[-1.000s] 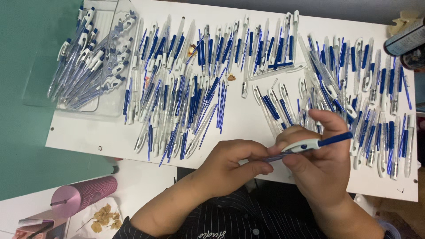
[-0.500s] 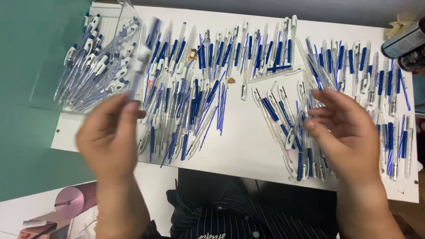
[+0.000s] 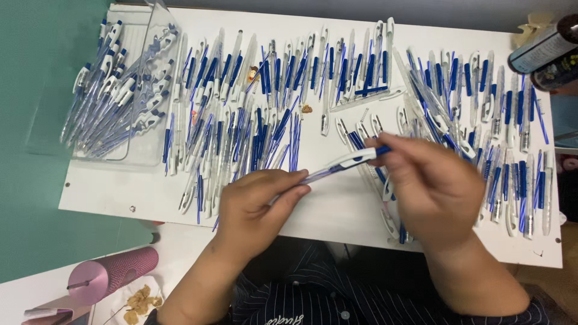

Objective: The person assembles blue and white ballpoint pens by inserting blue ink refills into white pen barrels. They pick up a barrel, insert a refill, and place the completed pen into a clear plastic container on the left.

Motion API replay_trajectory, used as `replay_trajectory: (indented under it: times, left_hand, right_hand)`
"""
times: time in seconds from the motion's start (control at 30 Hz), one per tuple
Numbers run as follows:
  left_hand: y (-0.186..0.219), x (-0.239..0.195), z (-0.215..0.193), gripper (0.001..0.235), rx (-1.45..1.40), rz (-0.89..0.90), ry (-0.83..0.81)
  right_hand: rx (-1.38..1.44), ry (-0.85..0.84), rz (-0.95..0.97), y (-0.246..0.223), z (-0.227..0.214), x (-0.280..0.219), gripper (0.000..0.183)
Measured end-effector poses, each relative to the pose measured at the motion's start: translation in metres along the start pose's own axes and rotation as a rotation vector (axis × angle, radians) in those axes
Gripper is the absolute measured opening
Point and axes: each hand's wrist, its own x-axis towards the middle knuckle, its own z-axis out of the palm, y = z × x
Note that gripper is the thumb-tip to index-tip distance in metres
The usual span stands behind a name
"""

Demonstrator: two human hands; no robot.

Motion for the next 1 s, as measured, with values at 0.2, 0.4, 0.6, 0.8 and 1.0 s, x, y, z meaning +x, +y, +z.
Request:
replay_trajectory:
  times: [0.2, 0.4, 0.6, 0.8, 1.0]
  left_hand:
    - [0.003, 0.001, 0.002, 0.014, -0.077, -0.011, -0.015]
    - [0.001, 0.001, -0.031, 0.019, 0.029, -0.018, 0.021]
    - [-0.071, 0.0, -0.163, 0.018, 0.913, -0.013, 0.392]
    - [-0.167, 0.006, -0.216, 0.019, 1.15, -0.131, 0.302]
    - [-0.147, 0.051, -0.192, 0.033, 1.066, -0.709, -0.038]
  right_hand:
    - [0.078, -0.026, -0.064, 0.015, 0.003, -0.016, 0.024]
    - [-0.191, -0.088, -0.182, 0.023, -0.022, -0.01, 0.036]
    - [-0.055, 0.227, 0.165, 0.106, -0.087, -0.037, 0.029]
    - [-0.284, 0.107, 0.226, 0.121, -0.115, -0.051, 0.014]
    - [-0.549, -0.02, 0.267, 0.103, -0.117, -0.055, 0.025]
